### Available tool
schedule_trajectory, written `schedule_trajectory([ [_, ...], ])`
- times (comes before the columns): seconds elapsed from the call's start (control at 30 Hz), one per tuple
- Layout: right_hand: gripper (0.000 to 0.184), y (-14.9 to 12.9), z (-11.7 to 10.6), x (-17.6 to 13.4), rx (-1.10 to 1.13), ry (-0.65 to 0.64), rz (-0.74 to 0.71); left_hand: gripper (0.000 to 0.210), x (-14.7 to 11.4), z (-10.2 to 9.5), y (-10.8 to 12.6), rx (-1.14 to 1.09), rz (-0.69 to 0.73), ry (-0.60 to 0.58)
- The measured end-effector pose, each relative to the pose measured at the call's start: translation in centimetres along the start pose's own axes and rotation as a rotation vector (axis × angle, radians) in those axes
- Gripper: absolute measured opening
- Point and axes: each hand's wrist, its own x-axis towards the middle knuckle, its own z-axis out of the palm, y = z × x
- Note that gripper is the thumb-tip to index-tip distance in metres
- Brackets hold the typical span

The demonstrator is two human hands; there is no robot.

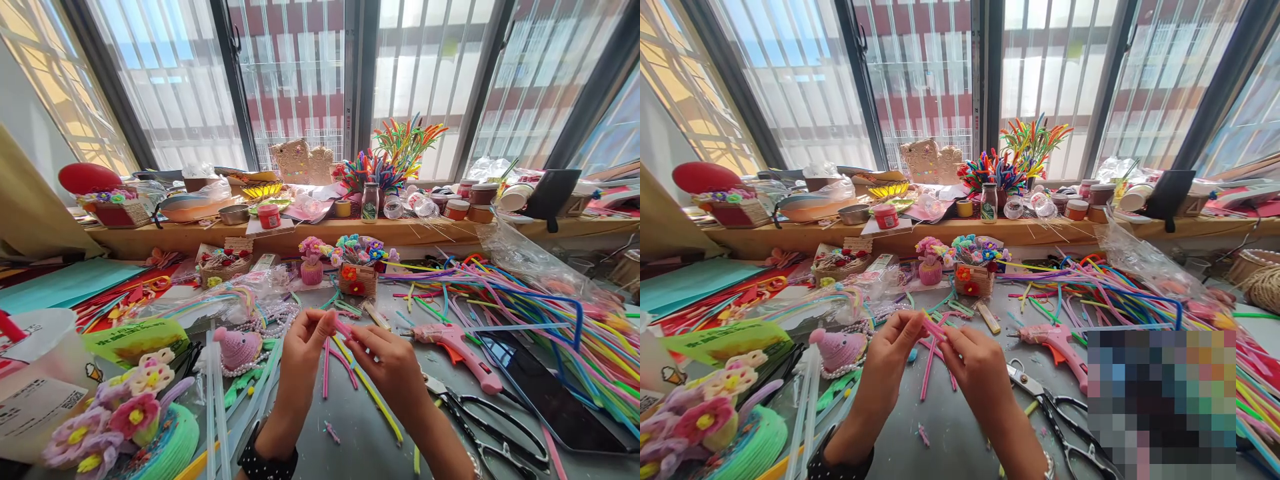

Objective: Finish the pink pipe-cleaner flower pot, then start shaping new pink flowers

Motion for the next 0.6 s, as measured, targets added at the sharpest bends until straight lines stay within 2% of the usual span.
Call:
schedule_trajectory([
  [0.07,0.022,0.1,0.1,0.1,0.016,0.026,-0.027,0.022,0.0,0.1,0.2,0.069,-0.018,-0.082],
  [0.13,0.022,0.1,0.2,0.1,0.032,0.021,-0.054,0.023,0.1,0.0,0.4,0.169,0.017,-0.107],
  [0.23,0.025,0.0,0.0,0.0,0.06,0.072,-0.047,0.033,0.4,-0.2,0.4,0.375,0.159,-0.016],
  [0.3,0.024,-0.2,-0.3,0.0,0.089,0.169,0.008,0.036,0.7,-0.4,0.1,0.673,0.202,0.036],
  [0.37,0.021,-0.2,-0.6,-0.1,0.105,0.241,0.075,0.037,0.9,-0.5,-0.7,1.081,0.134,-0.015],
  [0.4,0.02,-0.2,-0.7,-0.1,0.106,0.253,0.099,0.032,0.9,-0.6,-1.3,1.158,0.094,-0.057],
  [0.5,0.02,-0.1,-0.8,-0.2,0.096,0.222,0.112,0.021,0.7,-1.0,-3.1,1.267,0.029,-0.124],
  [0.6,0.021,0.0,-0.6,-0.2,0.087,0.146,0.094,0.019,0.4,-1.4,-4.1,1.333,-0.011,-0.155],
])
